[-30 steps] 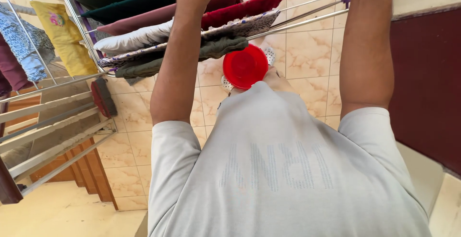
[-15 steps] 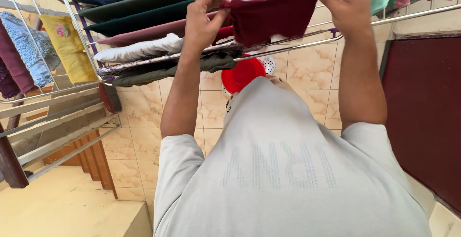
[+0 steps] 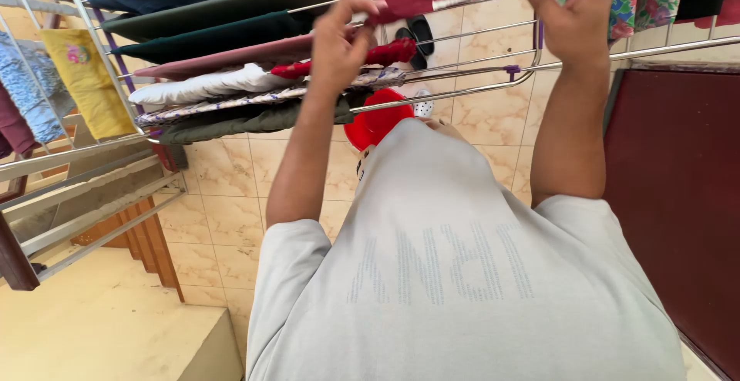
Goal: The person takes clothing items from a bucket, unfolds them by hand, and hangs them onto a clothes drying rack.
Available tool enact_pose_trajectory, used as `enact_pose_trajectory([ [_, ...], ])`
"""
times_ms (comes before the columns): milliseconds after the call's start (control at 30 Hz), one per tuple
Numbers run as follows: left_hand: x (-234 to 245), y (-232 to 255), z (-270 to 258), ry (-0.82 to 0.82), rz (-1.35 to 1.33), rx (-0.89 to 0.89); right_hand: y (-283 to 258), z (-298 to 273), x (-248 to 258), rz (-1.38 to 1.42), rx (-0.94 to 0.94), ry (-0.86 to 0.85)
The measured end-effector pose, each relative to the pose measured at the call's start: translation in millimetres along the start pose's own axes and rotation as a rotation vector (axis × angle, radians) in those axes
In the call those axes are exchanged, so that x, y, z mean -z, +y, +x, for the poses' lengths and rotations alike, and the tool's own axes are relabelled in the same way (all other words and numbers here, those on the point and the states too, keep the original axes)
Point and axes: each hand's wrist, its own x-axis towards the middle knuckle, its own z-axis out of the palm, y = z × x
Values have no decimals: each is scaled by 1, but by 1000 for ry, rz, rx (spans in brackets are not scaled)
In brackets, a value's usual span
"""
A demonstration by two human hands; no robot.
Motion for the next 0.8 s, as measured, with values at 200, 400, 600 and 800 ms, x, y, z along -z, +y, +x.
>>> enact_pose_trajectory([
  [200, -37, -107, -7, -109, 506, -231, 98, -49, 4, -551, -135, -251],
  [400, -59, -152, -3, -140, 528, -76, 143, -61, -15, -670, -208, -285],
  [600, -66, -155, 10, -161, 670, 62, 165, -63, -23, -1017, 97, -214],
  [800, -72, -148, 15, -156, 721, 93, 166, -61, -25, -867, -258, -241],
])
